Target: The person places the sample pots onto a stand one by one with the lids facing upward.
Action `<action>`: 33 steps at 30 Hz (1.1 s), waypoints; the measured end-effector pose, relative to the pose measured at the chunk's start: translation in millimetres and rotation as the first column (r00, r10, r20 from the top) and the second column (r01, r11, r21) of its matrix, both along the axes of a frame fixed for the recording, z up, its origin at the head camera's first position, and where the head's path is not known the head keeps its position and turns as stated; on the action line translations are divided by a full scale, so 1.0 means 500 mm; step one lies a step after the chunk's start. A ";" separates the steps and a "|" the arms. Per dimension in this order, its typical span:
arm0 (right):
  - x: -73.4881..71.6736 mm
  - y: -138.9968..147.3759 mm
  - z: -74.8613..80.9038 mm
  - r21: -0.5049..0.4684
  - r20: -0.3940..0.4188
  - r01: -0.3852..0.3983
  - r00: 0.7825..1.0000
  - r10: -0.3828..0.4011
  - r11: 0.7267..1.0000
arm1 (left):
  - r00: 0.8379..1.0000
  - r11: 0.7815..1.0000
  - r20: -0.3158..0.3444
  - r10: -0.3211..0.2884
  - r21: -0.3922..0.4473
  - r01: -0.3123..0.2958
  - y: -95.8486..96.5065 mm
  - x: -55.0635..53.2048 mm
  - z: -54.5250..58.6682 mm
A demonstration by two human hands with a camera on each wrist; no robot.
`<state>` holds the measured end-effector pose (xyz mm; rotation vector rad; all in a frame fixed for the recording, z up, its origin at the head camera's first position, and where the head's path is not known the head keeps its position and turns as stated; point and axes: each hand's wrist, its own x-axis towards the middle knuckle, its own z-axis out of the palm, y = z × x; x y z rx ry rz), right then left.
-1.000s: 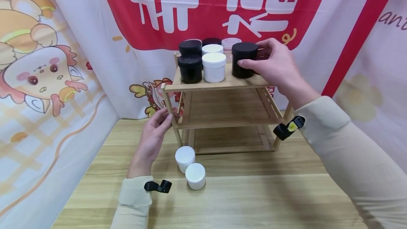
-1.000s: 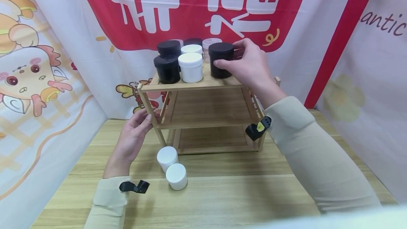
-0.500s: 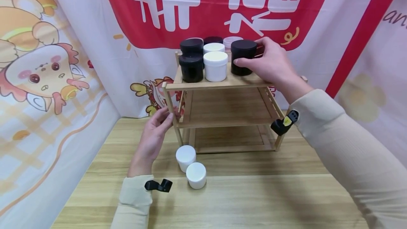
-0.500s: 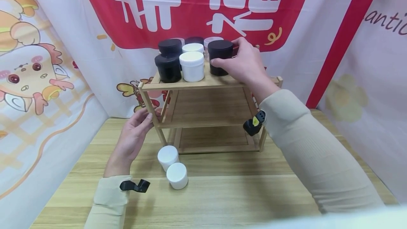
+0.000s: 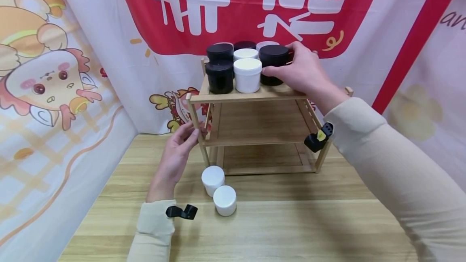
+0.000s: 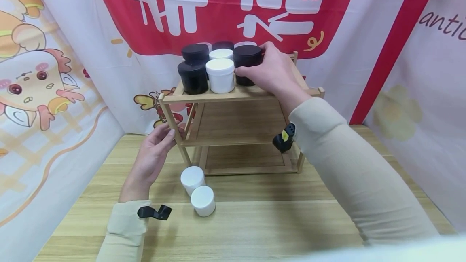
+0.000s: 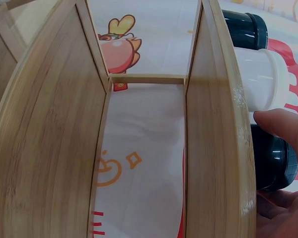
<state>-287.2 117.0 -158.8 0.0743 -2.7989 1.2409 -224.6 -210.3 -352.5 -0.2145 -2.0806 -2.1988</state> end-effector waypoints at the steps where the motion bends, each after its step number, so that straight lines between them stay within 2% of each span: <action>1: -0.001 -0.002 0.001 -0.001 0.004 -0.001 1.000 0.001 1.000 | 1.000 1.000 0.001 0.000 0.000 0.000 0.000 0.000 0.000; 8: -0.008 -0.013 0.008 -0.019 0.038 0.014 0.999 -0.014 1.000 | 1.000 1.000 0.010 -0.002 -0.001 0.002 -0.002 -0.001 0.001; 22: -0.015 -0.009 0.002 -0.088 0.052 0.019 0.999 -0.015 0.996 | 1.000 1.000 0.003 -0.001 0.005 0.001 -0.002 -0.003 -0.002; 33: -0.022 -0.010 -0.001 -0.089 0.078 0.029 0.997 -0.022 0.996 | 1.000 1.000 -0.016 -0.004 0.015 0.004 -0.001 -0.001 -0.001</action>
